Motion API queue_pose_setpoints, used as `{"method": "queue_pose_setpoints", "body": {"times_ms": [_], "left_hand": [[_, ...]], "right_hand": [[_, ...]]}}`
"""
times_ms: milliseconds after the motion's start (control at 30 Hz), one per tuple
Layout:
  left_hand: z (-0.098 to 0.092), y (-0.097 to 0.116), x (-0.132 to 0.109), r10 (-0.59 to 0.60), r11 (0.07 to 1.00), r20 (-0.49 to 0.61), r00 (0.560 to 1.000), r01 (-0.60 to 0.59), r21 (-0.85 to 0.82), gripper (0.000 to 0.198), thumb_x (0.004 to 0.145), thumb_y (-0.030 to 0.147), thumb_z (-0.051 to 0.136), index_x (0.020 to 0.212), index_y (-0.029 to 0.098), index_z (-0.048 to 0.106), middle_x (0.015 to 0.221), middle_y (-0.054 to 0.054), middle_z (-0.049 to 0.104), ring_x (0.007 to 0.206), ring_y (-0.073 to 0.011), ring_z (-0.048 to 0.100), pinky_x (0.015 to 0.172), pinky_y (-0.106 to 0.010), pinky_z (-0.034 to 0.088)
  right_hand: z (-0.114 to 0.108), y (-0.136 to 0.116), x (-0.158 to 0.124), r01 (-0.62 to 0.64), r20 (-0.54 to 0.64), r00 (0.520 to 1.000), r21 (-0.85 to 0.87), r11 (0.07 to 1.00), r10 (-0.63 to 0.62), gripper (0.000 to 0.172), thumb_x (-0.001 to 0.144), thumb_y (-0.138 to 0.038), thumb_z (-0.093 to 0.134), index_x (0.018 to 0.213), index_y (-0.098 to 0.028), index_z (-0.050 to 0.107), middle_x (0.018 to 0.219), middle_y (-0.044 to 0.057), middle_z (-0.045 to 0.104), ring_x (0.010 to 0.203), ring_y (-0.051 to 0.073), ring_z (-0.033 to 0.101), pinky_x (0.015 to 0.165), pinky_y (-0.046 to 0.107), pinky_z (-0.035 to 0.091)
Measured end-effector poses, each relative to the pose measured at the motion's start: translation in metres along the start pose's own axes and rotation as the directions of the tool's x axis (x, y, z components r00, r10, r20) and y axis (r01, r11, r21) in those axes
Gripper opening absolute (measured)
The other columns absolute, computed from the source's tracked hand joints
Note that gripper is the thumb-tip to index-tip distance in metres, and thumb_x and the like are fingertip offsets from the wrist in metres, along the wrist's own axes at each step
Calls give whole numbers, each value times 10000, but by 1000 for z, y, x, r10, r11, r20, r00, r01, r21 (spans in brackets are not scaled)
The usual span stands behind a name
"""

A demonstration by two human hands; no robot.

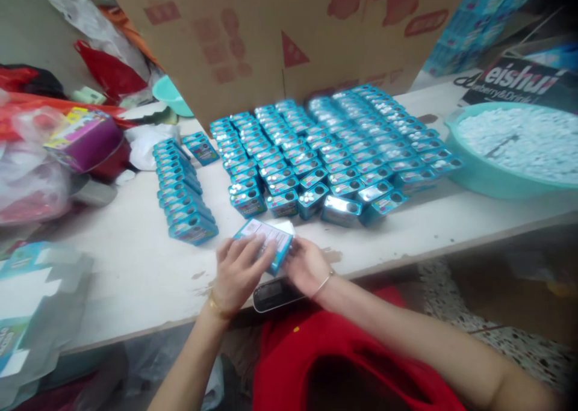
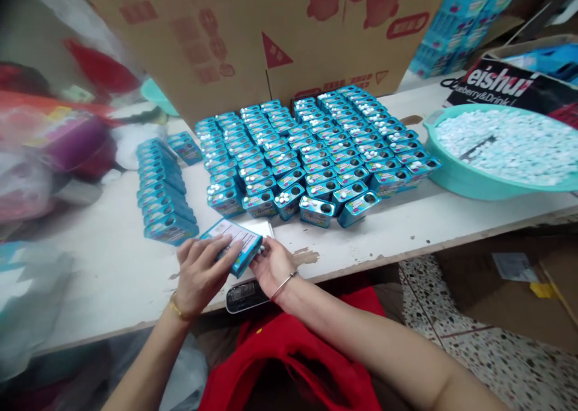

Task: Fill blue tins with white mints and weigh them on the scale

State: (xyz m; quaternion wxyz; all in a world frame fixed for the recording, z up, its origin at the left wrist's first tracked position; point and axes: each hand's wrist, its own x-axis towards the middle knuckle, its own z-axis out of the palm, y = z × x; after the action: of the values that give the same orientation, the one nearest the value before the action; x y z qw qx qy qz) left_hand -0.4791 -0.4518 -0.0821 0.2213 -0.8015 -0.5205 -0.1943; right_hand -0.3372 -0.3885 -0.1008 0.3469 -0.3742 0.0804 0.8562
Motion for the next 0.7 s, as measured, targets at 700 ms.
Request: {"method": "queue_pose_setpoints", "body": {"times_ms": [700], "left_hand": [[20,10,-15,-148,988,-216,965,135,-70,360,795,131,585,1136,237,634,1012,-94,689,944,-238,593,844,-393,347]], "right_hand": [[-2,-8,-9,52,94,994,10,999,-53,202,883,-90,461,841,-90,658,815,78,714,707,129,657,712,236,564]]}}
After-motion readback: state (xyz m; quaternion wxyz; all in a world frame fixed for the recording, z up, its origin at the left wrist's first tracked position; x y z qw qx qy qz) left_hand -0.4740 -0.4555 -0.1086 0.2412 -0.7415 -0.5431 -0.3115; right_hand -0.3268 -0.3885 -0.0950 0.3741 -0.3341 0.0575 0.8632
